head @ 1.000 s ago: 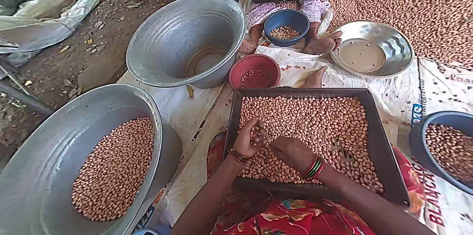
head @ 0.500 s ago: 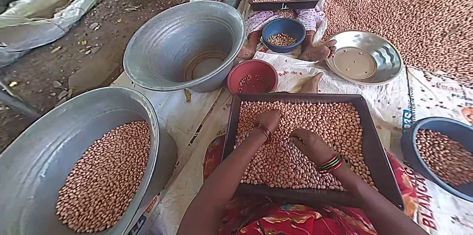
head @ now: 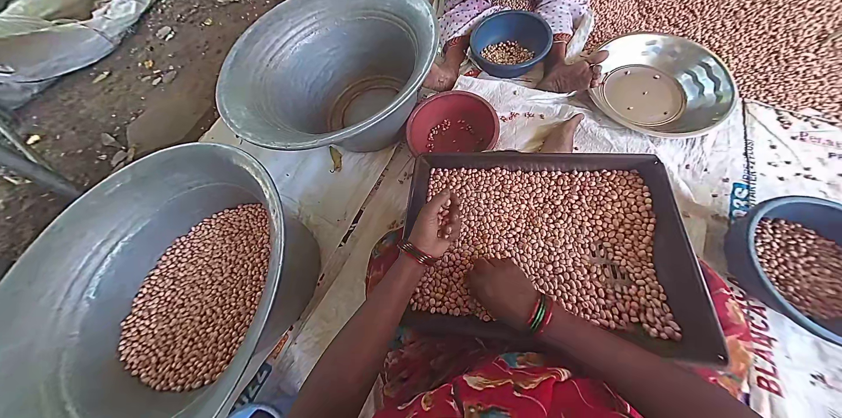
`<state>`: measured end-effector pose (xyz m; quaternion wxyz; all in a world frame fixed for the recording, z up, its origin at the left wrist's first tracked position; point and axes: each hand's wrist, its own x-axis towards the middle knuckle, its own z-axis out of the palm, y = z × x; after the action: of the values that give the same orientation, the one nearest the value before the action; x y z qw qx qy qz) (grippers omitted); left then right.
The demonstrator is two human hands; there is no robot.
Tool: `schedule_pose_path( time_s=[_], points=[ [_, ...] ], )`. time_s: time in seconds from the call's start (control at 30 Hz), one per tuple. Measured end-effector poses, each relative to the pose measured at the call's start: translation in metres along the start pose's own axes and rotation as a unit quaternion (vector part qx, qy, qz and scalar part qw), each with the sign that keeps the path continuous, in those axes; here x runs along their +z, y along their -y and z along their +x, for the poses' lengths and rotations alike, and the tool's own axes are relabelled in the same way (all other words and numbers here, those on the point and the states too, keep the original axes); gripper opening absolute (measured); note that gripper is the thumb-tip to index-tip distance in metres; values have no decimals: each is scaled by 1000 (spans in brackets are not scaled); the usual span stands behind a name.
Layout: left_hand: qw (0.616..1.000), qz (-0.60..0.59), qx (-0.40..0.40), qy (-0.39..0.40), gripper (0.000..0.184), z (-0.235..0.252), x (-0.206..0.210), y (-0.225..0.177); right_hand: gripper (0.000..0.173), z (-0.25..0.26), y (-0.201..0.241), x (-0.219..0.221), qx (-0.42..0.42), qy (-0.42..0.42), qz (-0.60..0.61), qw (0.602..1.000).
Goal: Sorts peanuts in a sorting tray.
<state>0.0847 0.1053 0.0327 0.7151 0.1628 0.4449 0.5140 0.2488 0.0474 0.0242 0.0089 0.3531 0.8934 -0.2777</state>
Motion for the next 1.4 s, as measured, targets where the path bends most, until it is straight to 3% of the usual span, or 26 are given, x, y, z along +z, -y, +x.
schedule_pose_path(
  time_s=[0.07, 0.13, 0.2, 0.33, 0.43, 0.5, 0.6, 0.67, 0.73, 0.8, 0.87, 0.93, 1.0, 1.1, 1.2, 1.27, 1.33, 1.4],
  points=[
    [1000, -9, 11, 1, 49, -11, -3, 3, 20, 5, -1, 2, 6, 0, -2, 1000],
    [1000, -19, 21, -3, 52, -20, -3, 7, 16, 1, -17, -3, 12, -120, 2, 993],
    [999, -28, 27, -8, 55, -25, -3, 12, 18, -8, -47, -27, 76, -229, -11, 970],
    [998, -50, 15, -25, 59, -26, 4, 25, 34, -49, -122, -104, 358, -233, 82, 900],
    [998, -60, 0, -11, 59, -27, 14, 35, 44, -58, -139, -105, 460, -178, 107, 863],
    [998, -60, -8, -2, 58, -28, 22, 40, 47, -47, -103, -80, 445, -102, 110, 883],
    [999, -39, -9, -15, 55, -28, 32, 41, 44, -41, -34, -40, 320, 18, 123, 939],
    [999, -31, -2, -18, 55, -28, 31, 38, 42, -45, -22, -42, 250, 2, 134, 959],
    [999, -24, 8, -32, 54, -32, 25, 36, 40, -48, -49, -68, 269, -114, 124, 948],
    [998, -29, 20, -46, 55, -34, 20, 33, 37, -47, -107, -100, 345, -204, 130, 907],
    [997, -37, 22, -59, 56, -36, 17, 34, 36, -44, -156, -118, 429, -218, 140, 865],
    [997, -42, 22, -66, 57, -37, 14, 37, 35, -30, -173, -118, 457, -199, 146, 854],
    [996, -41, 23, -70, 57, -38, 16, 39, 36, -9, -152, -104, 404, -150, 155, 889],
    [997, -21, 23, -66, 55, -41, 22, 38, 40, 5, -87, -85, 232, -33, 200, 951],
    [998, 2, 22, -56, 53, -44, 17, 37, 39, -13, -52, -76, 101, -13, 224, 969],
    [998, 14, 14, -63, 53, -49, 13, 37, 35, -36, -48, -72, 123, -44, 183, 974],
    [997, 29, 1, -66, 53, -54, 10, 38, 35, -64, -56, -68, 218, -86, 109, 966],
    [997, 32, -10, -64, 53, -58, 8, 42, 38, -95, -71, -69, 352, -101, 38, 930]
  ],
)
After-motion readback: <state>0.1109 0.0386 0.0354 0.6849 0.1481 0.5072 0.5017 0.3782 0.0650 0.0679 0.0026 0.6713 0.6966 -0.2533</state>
